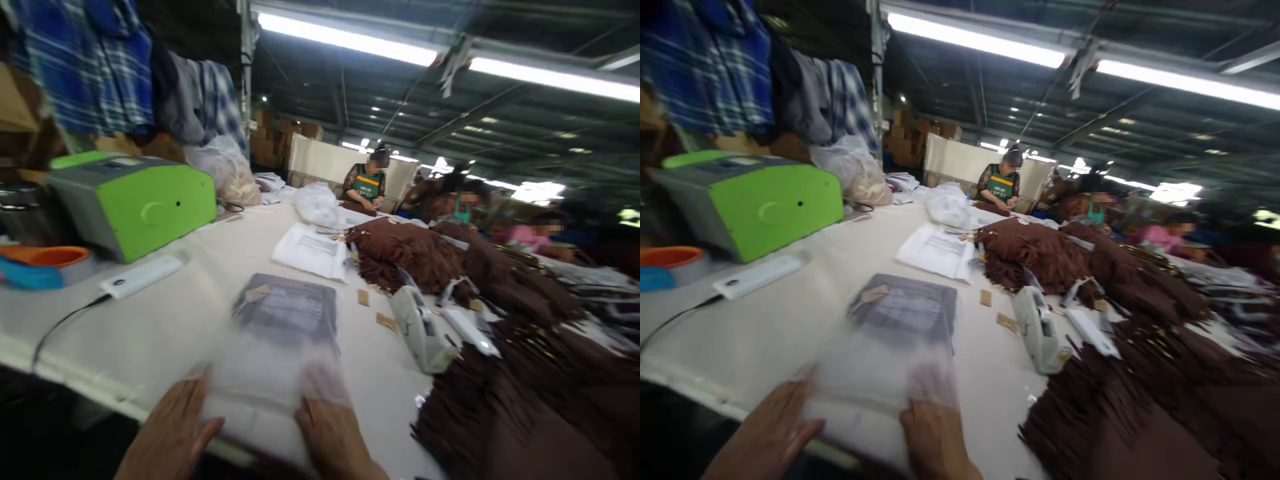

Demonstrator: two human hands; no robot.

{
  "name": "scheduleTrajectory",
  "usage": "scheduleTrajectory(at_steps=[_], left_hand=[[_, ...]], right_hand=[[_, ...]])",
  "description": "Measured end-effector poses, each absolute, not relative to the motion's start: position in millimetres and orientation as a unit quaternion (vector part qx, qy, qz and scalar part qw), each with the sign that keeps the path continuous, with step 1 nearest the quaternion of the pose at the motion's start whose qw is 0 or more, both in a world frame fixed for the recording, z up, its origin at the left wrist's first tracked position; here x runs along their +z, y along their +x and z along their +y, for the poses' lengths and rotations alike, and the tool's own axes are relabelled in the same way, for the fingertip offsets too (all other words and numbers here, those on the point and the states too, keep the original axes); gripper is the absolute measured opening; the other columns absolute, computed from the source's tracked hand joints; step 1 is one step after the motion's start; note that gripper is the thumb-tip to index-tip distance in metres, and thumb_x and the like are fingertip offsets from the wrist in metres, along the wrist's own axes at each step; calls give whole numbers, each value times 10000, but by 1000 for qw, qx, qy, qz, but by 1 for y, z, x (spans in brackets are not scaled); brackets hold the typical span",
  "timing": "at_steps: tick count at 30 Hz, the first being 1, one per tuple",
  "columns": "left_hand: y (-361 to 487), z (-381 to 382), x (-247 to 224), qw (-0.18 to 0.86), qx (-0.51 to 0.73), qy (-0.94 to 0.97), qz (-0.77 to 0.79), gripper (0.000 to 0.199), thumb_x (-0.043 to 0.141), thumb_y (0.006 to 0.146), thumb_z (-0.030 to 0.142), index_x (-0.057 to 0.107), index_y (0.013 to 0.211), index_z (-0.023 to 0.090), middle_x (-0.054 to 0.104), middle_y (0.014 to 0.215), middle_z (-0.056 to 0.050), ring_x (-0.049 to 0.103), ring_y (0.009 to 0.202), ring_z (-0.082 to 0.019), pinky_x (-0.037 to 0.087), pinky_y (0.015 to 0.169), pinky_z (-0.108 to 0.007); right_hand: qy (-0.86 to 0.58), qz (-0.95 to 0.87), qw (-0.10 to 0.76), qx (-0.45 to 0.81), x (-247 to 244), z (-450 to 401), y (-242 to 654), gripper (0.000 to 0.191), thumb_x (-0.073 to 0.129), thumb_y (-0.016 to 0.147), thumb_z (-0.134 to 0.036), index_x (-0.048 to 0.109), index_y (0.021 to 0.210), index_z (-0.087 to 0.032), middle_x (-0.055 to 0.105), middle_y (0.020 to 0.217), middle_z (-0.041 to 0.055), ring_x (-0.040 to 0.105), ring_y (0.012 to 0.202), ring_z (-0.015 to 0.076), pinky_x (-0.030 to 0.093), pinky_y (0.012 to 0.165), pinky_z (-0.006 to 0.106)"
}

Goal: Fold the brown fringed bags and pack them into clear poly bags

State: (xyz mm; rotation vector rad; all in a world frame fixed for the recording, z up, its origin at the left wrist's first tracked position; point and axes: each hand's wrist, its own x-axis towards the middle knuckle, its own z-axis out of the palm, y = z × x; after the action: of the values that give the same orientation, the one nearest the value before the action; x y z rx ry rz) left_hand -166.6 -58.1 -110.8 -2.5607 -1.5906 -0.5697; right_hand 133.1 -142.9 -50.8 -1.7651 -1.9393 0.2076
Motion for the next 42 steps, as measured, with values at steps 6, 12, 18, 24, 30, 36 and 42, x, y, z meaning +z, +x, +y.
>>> scheduleTrajectory(at_steps=[6,12,18,24,30,36,42], left_hand=[[-184,-70,-56,-28,-191,-796,-573,404,288,939,388,657,1017,243,695,1111,-50,630,1079,-245,472,983,-393],[-155,-18,-21,-72,-182,-717,-669,459,378,912,531,543,1149,174,656,1081,-98,620,1035,-266,479,884,-383],[-144,2,-13,-131,-35,-725,-676,201,352,959,343,515,939,227,699,915,-38,676,900,-237,440,696,-316],[-161,8,-13,-220,-60,-716,-660,147,364,941,316,482,891,244,696,856,-10,679,847,-226,406,681,-313],[-150,31,-21,-305,-176,-693,-629,279,275,959,368,500,1058,234,709,994,-65,684,948,-241,447,800,-346],[-149,36,-26,-315,-160,-694,-628,363,438,855,305,467,1197,186,654,796,-22,665,809,-237,426,727,-313],[-172,26,-38,-307,-147,-727,-596,554,429,860,351,341,1385,197,564,696,48,606,648,-194,410,635,-288]], right_hand=[[-499,-807,261,179,-33,-173,165,226,569,909,-302,703,1092,-301,734,1081,32,693,994,187,551,884,261],[-609,-682,401,57,6,-120,168,270,470,960,-349,714,994,-238,728,1007,72,686,958,216,556,865,318],[-614,-733,280,87,-25,-83,146,218,500,905,-204,714,901,-248,694,923,39,649,900,195,516,847,315],[-660,-697,256,113,-41,-75,175,237,495,874,-219,672,717,-236,650,766,19,632,756,182,475,701,259],[-628,-718,275,119,-45,-54,156,241,460,927,-324,637,781,-251,648,777,8,625,722,178,457,679,264],[-685,-688,191,146,-36,-64,170,140,549,857,-300,588,736,-243,648,732,-22,611,698,169,421,653,254],[-702,-640,202,239,-6,-69,203,166,527,826,-309,658,778,-219,674,775,-4,613,740,174,424,688,250]])
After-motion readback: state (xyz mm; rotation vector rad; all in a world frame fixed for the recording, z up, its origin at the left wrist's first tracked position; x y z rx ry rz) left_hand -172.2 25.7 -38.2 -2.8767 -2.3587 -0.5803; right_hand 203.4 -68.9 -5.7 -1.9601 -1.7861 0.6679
